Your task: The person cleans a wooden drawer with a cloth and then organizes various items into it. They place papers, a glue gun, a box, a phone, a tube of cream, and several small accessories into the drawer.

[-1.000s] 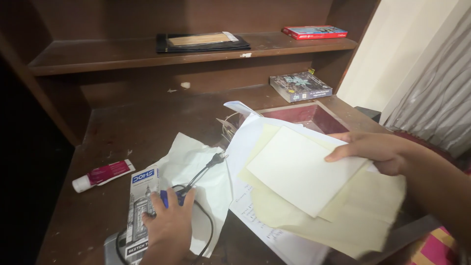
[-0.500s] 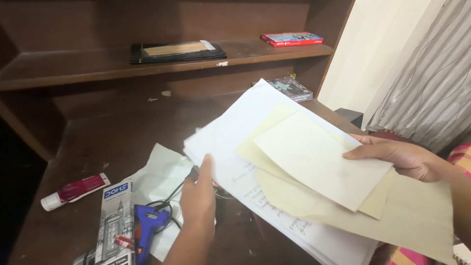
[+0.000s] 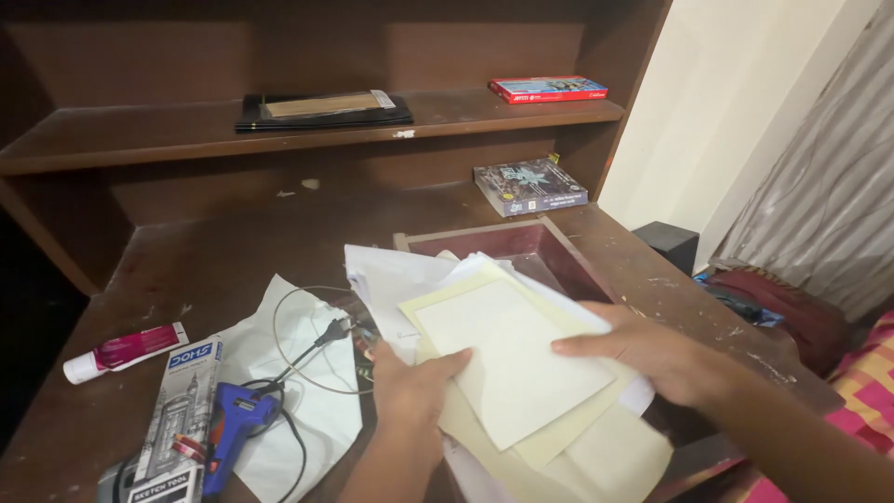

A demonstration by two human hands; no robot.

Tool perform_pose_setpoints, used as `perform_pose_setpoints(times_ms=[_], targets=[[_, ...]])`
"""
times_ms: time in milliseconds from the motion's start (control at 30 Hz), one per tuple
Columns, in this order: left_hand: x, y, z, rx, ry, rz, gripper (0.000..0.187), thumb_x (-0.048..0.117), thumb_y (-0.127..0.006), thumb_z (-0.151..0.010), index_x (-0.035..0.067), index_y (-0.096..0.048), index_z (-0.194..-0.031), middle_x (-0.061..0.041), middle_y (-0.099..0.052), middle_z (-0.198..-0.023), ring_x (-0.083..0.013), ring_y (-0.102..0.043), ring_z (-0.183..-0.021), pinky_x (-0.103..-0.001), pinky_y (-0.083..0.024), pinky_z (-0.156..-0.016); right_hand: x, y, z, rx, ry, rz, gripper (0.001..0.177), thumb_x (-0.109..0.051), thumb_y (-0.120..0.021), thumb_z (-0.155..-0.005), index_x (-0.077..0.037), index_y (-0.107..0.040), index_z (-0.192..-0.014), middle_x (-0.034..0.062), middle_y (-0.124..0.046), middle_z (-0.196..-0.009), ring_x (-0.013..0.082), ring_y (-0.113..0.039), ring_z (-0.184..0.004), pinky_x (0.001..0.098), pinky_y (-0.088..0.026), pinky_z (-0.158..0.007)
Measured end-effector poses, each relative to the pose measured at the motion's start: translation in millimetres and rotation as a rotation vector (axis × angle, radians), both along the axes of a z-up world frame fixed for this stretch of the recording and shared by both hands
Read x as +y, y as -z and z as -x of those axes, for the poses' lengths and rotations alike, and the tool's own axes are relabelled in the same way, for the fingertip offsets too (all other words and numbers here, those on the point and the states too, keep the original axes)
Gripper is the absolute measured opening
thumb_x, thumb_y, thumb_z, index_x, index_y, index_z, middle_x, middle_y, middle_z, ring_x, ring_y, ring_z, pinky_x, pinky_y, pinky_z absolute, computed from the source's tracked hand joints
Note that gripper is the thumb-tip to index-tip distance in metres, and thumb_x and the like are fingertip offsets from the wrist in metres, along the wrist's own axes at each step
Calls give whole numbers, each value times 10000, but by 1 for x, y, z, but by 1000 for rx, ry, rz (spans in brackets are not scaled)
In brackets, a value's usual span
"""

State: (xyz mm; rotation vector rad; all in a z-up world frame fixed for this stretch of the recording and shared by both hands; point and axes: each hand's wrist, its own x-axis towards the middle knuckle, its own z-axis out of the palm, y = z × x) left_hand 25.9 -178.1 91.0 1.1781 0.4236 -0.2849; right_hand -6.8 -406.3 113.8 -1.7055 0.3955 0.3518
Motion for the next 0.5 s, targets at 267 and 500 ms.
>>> perform_pose_setpoints(times_ms=[267,500], targets=[[8,-3,17,-35,-93,-464,604,-54,-844,-731,48,-549,-1248,-160,-718,-1145,-311,-746,-952,-440,-627,-762,-45,73,-20,124,83,155,683,-546,-621,-895,-117,-570,-1424,122,-729,-1314,254,-677,-1201,425,-525,-997],[32,3,40,22,-143,-521,577,-57,-828,-732,46,-564,-1235,-154,-749,-1111,-311,-769,-925,-450,-637,-755,-69,141,-115,168,282,139,869,-472,-810,-829,-137,-395,-1515,113,-500,-1500,355,-497,-1352,538,-426,-1093]])
